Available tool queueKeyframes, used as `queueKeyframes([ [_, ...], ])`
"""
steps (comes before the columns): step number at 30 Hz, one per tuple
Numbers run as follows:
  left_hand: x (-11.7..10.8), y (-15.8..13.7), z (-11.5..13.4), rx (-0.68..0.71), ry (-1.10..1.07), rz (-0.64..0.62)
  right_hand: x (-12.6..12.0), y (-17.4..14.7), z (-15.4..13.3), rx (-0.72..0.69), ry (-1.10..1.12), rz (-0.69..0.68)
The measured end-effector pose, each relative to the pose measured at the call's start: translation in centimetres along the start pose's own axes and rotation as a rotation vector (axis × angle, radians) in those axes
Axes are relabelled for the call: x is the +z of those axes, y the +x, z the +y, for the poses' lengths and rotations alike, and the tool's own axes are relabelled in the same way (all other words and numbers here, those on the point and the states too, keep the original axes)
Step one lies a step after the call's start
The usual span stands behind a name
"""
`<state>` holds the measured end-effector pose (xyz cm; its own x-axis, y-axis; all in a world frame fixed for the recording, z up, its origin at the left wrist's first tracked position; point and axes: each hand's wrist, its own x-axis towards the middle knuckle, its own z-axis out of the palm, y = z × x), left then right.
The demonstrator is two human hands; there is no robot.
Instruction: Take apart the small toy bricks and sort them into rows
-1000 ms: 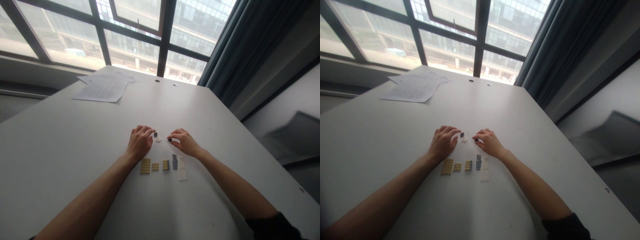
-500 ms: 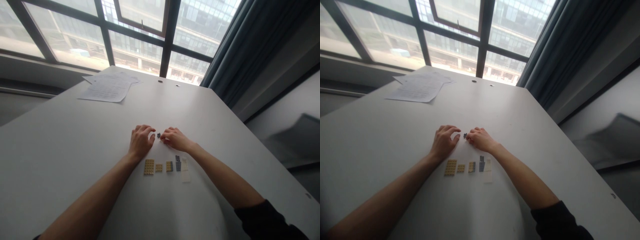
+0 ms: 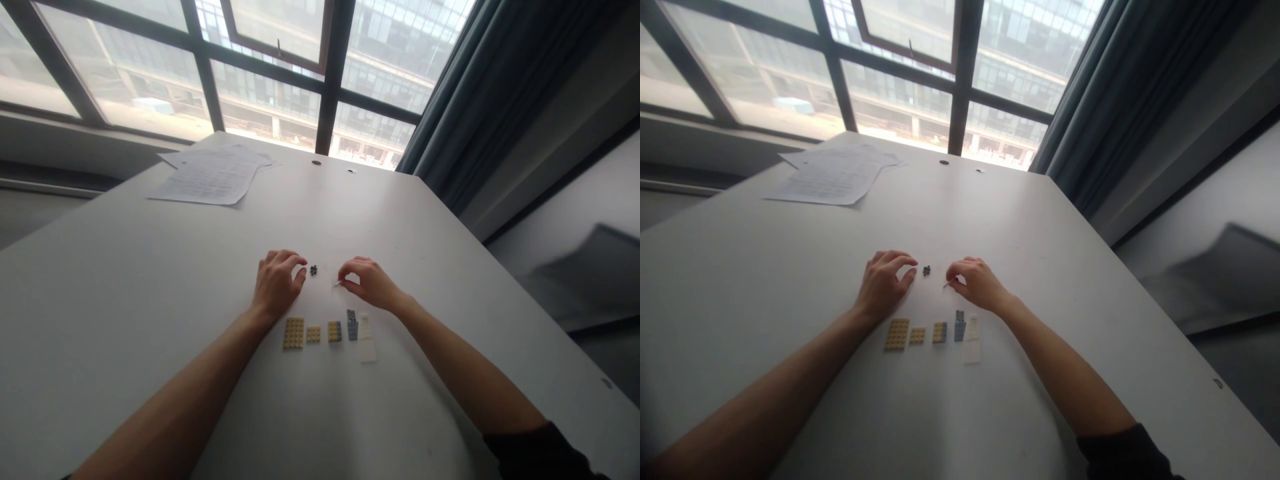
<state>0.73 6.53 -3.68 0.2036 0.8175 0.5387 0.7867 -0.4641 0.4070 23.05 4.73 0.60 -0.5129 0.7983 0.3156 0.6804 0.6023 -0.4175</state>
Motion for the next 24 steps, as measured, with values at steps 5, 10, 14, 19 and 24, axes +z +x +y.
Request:
queueKeyframes([
  [5, 0.1, 0.0, 0.1, -0.004, 0.002, -0.009, -1.7, -3.7, 1.0, 0.177, 0.078, 0.039],
  [10, 0.1, 0.0, 0.0, 0.005, 0.004, -0.003, -0.8, -5.8, 1.9, 0.327, 0.163, -0.005],
  [14, 0.1, 0.0, 0.0, 0.011, 0.004, -0.001, 0.2, -6.1, 2.0, 0.36, 0.133, 0.014],
  [19, 0.1, 0.0, 0.0, 0.009, 0.003, -0.01, 0.8, -6.4, 1.8, 0.357, 0.071, 0.07],
  [24, 0.1, 0.0, 0.0, 0.007, -0.001, -0.011, 1.0, -6.6, 1.8, 0.336, 0.069, 0.082],
])
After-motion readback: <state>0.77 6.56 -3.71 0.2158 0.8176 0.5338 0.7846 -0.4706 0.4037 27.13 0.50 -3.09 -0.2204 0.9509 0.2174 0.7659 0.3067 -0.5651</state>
